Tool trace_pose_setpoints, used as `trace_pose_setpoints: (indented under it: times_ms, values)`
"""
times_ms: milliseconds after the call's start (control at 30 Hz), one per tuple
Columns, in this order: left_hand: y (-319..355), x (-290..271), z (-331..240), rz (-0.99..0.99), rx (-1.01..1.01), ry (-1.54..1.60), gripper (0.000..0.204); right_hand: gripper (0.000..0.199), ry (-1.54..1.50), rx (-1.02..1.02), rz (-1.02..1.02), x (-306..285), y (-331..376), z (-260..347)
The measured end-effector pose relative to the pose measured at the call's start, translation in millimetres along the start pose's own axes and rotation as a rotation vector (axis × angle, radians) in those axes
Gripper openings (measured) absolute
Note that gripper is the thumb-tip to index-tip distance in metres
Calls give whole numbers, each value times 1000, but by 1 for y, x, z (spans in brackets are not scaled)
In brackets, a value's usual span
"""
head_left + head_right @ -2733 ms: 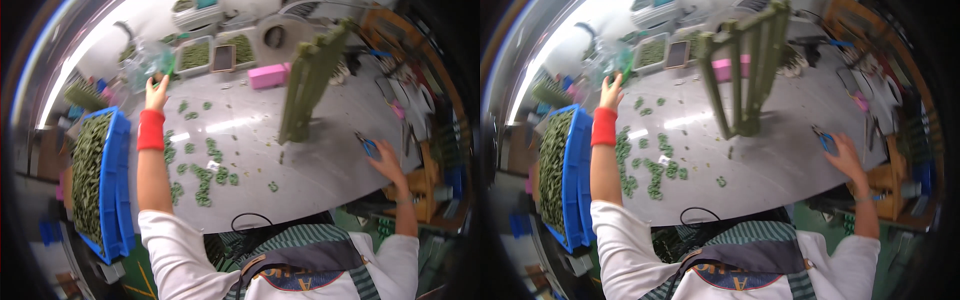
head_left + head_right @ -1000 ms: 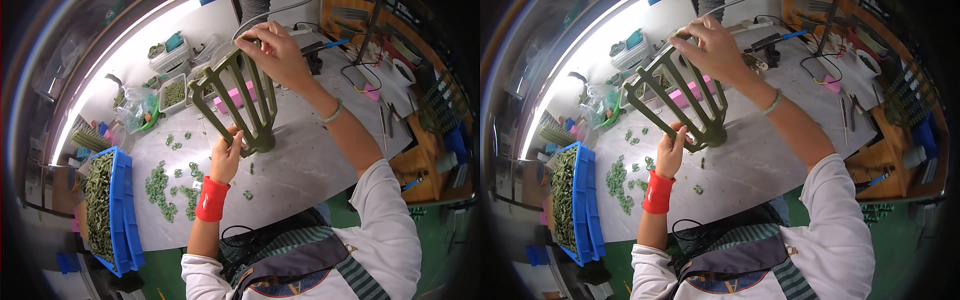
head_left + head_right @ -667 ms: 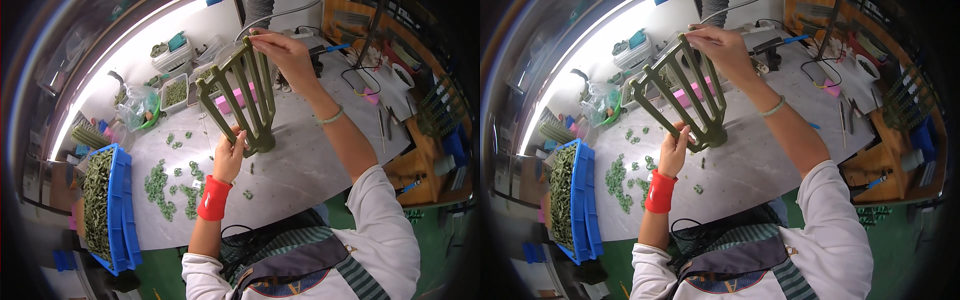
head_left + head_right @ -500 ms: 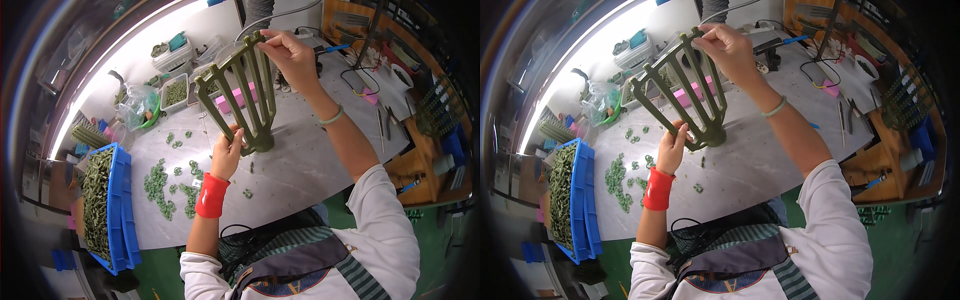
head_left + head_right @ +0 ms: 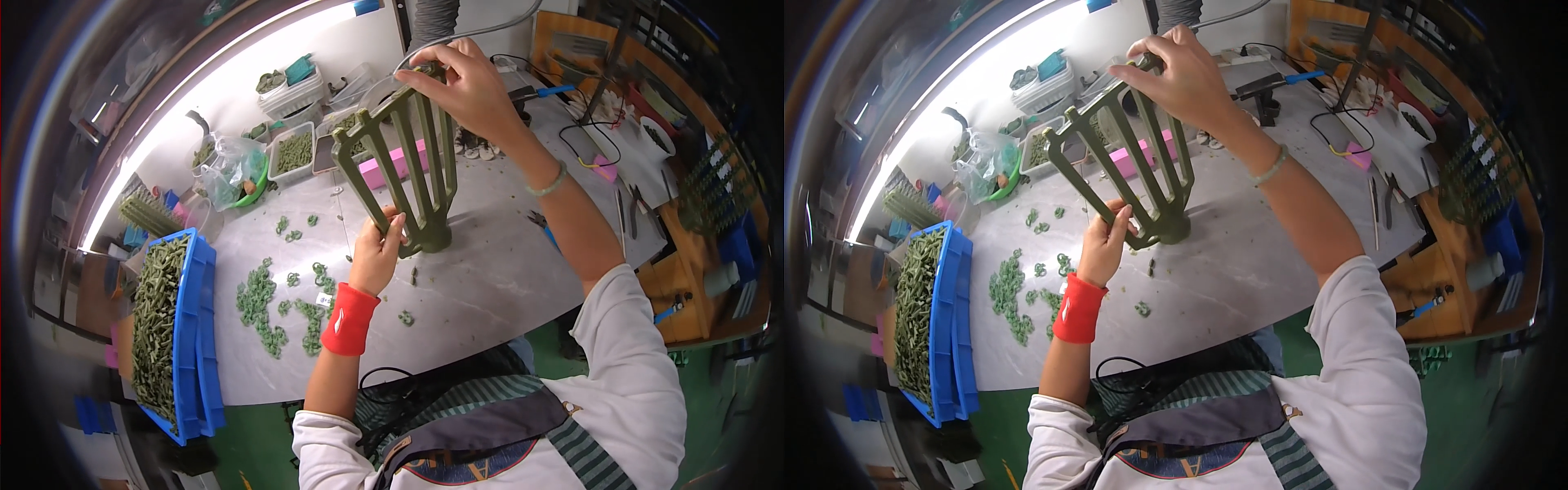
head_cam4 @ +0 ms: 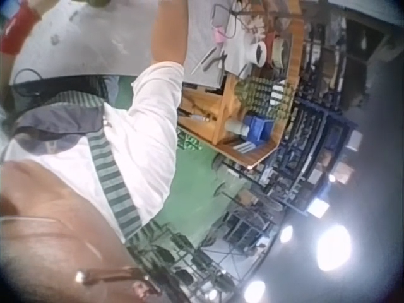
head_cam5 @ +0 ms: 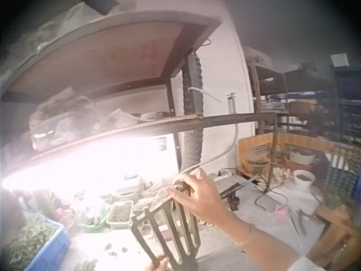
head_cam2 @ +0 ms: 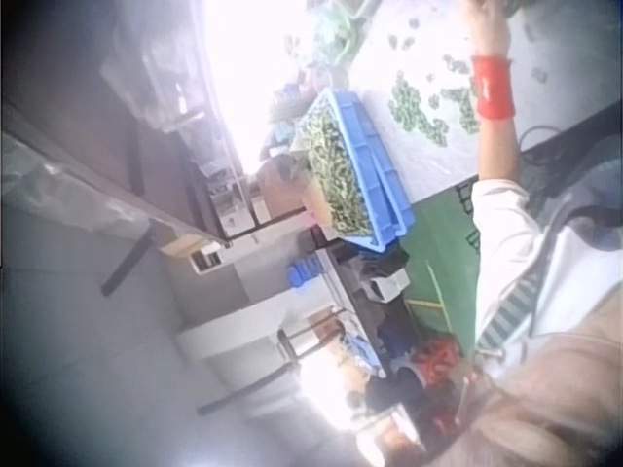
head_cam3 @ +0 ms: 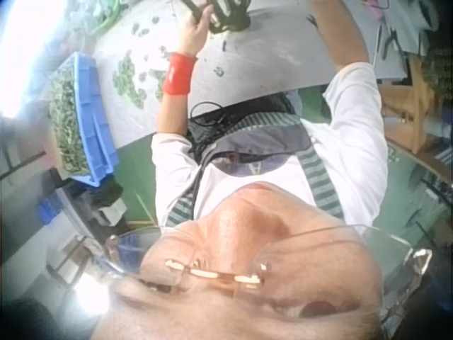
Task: The person places green circular components onto a large green frame and uses a soldering iron to melt the plastic, securing them in place.
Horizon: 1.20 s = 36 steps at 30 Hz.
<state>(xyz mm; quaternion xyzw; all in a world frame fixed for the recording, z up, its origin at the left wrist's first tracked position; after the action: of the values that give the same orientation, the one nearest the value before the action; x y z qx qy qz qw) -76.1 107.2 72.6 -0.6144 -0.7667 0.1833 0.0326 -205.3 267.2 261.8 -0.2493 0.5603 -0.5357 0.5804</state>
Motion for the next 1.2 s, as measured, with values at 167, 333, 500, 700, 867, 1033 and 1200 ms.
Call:
trace_pose_setpoints:
  times_ms: [167, 333, 500, 700, 867, 1033, 1200]
  values:
    - [0, 1, -1, 8, -27, 10, 27, 22, -87, 307, 402, 13, -20, -19]
    - [0, 3, -2, -13, -24, 63, 26, 17, -305, 2, 247, -2, -11, -22]
    - [1, 1, 1, -14, -19, 19, 26, 14, -567, 345, -20, 3, 15, -31]
    - [-2, 5, 2, -11, -12, 41, 27, 15, -164, 101, -62, 2, 11, -20]
    - [1, 1, 0, -14, -74, 62, 29, 19, -148, 62, -15, -6, 5, 19]
    - [5, 10, 11, -92, -107, 148, 32, 16, 156, -354, -384, 4, 50, 4]
    - [9, 13, 12, -203, -48, 248, 34, 22, 132, -72, 88, 32, 144, 25]
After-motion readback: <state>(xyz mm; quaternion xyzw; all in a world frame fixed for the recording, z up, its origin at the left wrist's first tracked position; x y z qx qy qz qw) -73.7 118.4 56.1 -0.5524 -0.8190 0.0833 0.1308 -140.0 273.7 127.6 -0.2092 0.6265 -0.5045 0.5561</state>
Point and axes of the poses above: each hand's wrist, its own y-axis away from the middle knuckle, its own x-axis out of the palm, z = x × y, the point moved 5 cm from there along -y, towards the middle knuckle, and after that the axes turned 3 degrees about y, right-handed, at the moved point
